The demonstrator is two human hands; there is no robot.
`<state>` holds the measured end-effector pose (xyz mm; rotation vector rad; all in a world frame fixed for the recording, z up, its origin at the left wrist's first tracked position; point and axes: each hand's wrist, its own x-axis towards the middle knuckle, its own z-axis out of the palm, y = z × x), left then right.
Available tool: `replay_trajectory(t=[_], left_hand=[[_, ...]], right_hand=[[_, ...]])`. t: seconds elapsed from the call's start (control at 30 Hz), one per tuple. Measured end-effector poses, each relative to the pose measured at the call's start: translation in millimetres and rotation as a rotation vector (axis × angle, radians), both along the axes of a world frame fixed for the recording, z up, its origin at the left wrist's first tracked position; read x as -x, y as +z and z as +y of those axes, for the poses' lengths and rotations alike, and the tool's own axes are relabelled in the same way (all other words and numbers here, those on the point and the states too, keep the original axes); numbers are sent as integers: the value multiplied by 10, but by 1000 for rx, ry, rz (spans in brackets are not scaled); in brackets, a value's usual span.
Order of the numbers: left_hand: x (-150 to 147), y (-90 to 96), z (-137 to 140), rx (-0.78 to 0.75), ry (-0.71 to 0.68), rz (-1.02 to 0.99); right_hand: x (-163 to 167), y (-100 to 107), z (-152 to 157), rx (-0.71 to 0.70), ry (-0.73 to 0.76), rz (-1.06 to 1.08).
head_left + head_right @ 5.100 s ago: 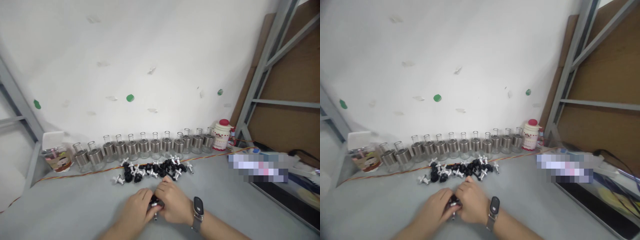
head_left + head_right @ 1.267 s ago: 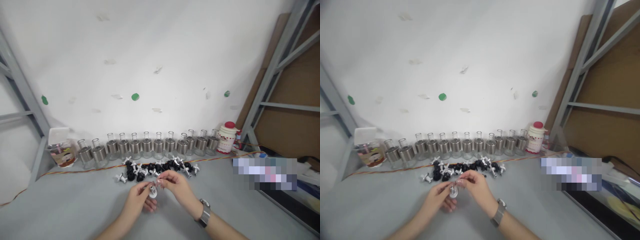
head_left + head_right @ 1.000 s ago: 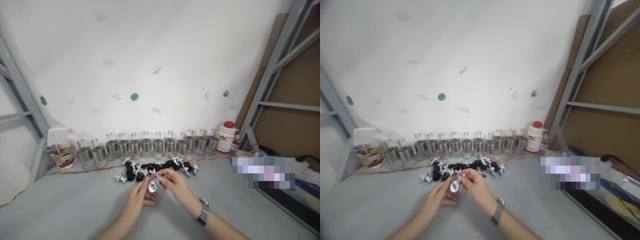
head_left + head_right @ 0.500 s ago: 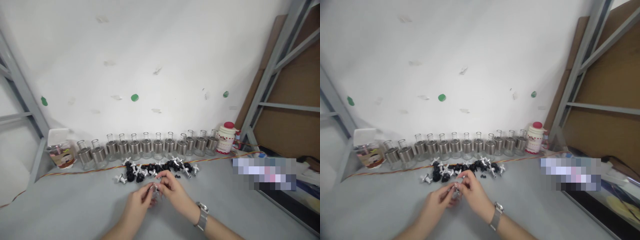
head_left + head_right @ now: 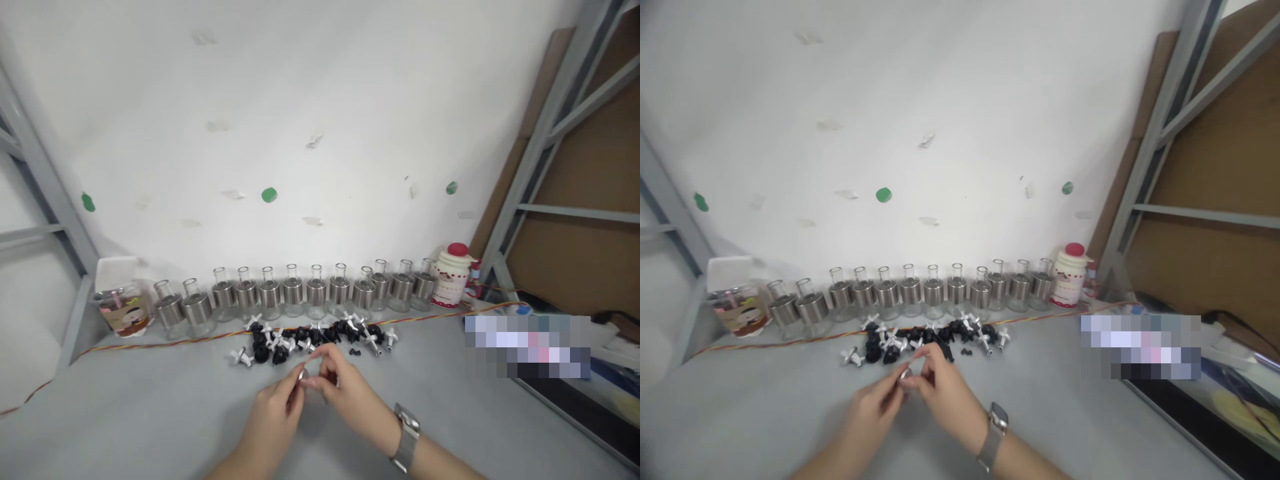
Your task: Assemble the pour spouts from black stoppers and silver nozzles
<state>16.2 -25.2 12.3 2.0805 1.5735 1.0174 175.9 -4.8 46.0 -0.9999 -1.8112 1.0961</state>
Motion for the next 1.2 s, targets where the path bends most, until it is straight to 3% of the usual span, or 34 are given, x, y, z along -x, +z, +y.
replay_trajectory(t=[0.17, 0.33, 0.4, 0.47, 0.53, 0.63, 0.73, 1.0, 1.2], left_hand=[[-26, 29, -29, 32, -15, -154], [-92, 157, -11, 319, -73, -526], [-102, 201, 11, 393, -73, -671], [-100, 234, 33, 409, -81, -759], [-92, 254, 50, 398, -108, -814], [-93, 250, 59, 385, -165, -872], [-108, 216, 52, 345, -193, -868], [-98, 206, 0, 237, 19, -569], [-116, 239, 24, 272, -51, -634]], right_hand=[[31, -9, 22, 69, 9, 85], [-104, 34, 214, 96, -45, 99], [-214, 41, 337, 70, -170, 2], [-314, 18, 434, -43, -277, -194], [-371, -31, 481, -98, -304, -327], [-363, -120, 463, -101, -273, -364], [-306, -178, 401, -145, -232, -408], [-214, -186, 327, -269, -272, -626], [-190, -165, 314, -342, -226, -843]])
